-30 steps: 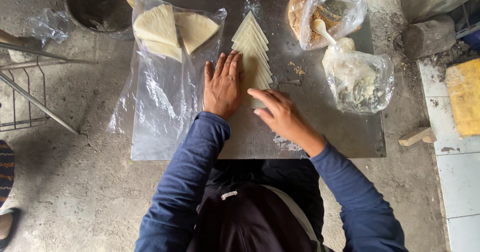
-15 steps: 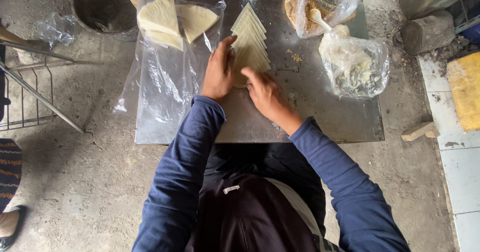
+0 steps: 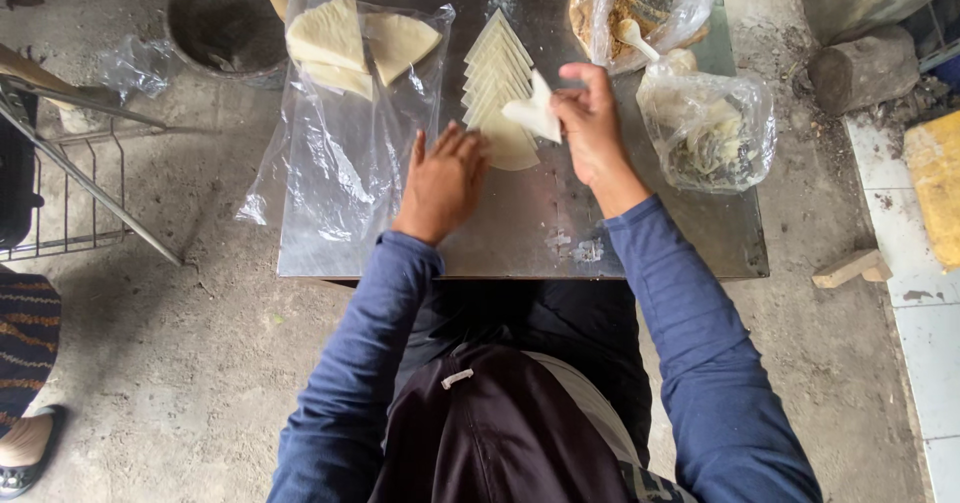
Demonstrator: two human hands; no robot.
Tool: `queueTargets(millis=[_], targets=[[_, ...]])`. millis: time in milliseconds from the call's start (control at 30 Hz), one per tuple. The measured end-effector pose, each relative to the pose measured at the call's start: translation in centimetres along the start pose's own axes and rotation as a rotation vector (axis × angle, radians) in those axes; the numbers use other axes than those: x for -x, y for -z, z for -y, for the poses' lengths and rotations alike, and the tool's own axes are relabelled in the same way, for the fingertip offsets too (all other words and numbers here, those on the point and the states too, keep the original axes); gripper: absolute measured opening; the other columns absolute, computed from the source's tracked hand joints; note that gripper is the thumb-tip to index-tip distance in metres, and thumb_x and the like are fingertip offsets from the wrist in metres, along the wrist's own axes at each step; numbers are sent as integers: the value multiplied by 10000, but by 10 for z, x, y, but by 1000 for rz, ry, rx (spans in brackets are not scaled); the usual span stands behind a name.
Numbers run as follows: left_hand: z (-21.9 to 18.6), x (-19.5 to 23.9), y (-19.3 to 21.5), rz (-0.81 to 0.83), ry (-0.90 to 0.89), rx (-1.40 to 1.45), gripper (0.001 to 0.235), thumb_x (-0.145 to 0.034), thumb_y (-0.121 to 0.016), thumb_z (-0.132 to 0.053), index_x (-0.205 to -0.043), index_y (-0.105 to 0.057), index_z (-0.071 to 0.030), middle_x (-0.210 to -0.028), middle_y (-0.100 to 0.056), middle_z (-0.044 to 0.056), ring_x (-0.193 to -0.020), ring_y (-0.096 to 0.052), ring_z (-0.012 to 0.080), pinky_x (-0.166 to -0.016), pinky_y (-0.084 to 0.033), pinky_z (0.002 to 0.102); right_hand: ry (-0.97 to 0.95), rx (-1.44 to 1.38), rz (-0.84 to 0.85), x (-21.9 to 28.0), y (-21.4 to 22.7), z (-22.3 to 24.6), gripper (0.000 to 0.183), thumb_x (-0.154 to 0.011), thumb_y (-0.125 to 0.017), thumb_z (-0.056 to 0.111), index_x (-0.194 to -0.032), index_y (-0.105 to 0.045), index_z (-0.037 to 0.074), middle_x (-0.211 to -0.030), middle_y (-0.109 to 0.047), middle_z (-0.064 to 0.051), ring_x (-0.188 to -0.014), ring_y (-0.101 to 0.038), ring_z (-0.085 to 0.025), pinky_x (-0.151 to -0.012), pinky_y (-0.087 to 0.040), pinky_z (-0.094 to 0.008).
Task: The person separates triangular pastry sheets, then uses a spoon to scoop a grainy filling onto each sheet. They fold the sheets into triangular samosa shapes and place them on the table. The process is repeated for several units.
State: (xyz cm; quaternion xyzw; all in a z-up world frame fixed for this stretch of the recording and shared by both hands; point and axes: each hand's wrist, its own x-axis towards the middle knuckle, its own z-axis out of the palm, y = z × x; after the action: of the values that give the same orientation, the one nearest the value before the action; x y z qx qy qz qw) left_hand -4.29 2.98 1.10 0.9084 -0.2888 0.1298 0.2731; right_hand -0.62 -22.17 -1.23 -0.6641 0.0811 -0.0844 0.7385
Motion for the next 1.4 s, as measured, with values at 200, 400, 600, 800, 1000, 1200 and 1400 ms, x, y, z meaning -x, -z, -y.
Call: queueTargets(millis=[200, 400, 600, 800, 1000, 1200, 1400], targets=[[-29, 35, 3, -148, 47, 54, 290, -981, -610, -199, -1255, -656, -117, -1381, -628, 131, -1307, -561, 381, -1088, -360, 605, 360, 70, -32, 11, 24, 59, 368, -1031, -633, -87, -1340, -528, 84, -1071, -669, -97, -1004, -658, -171, -896, -584, -315], [-57, 46, 15, 71, 545, 988, 343, -1042, -562, -203, -1359, -537, -72, -1064, -730, 139, -891, -741, 187, -758, -611, 329, 792, 924, 181, 103, 10, 75, 315, -1026, -644, -4, -1297, -513, 86, -1114, -687, -146, -1040, -674, -270, -898, -546, -402], [-64, 43, 6, 97, 621, 1073, 386, -1016, -613, -220, -1352, -528, -49, -982, -753, 148, -835, -758, 157, -711, -612, 283, 874, 1194, 268, 156, -3, 56, 517, -957, -665, -21, -1438, -510, 86, -976, -698, -62, -936, -655, -232, -909, -464, -412], [-74, 39, 2, 35, 473, 723, 416, -910, -756, -198, -1258, -598, -32, -914, -779, 136, -777, -784, 201, -667, -595, 307, 875, 1164, 288, 163, 1, 61, 537, -965, -657, -42, -1464, -495, 72, -1019, -696, -56, -966, -661, -226, -952, -466, -406], [-78, 37, -8, -5, 467, 575, 318, -870, -764, -142, -1156, -656, -56, -876, -777, 116, -782, -783, 213, -673, -598, 323, 901, 1150, 144, 132, 32, 71, 417, -1004, -656, 52, -1400, -529, 77, -1037, -717, -66, -948, -668, -212, -929, -445, -414], [-82, 41, -9, -90, 456, 572, 224, -892, -755, -144, -1084, -674, -64, -878, -745, 102, -738, -760, 205, -652, -587, 320, 700, 1471, -96, 34, 90, 95, 365, -1074, -667, 179, -1393, -543, 53, -1154, -694, -152, -1051, -636, -282, -928, -458, -438], [-86, 45, -1, -137, 435, 570, 191, -918, -754, -148, -1069, -681, -57, -915, -751, 101, -751, -760, 190, -673, -593, 303, 547, 1632, -117, -31, 91, 73, 342, -1007, -696, 191, -1316, -644, 54, -1091, -714, -133, -1049, -608, -309, -917, -428, -517]])
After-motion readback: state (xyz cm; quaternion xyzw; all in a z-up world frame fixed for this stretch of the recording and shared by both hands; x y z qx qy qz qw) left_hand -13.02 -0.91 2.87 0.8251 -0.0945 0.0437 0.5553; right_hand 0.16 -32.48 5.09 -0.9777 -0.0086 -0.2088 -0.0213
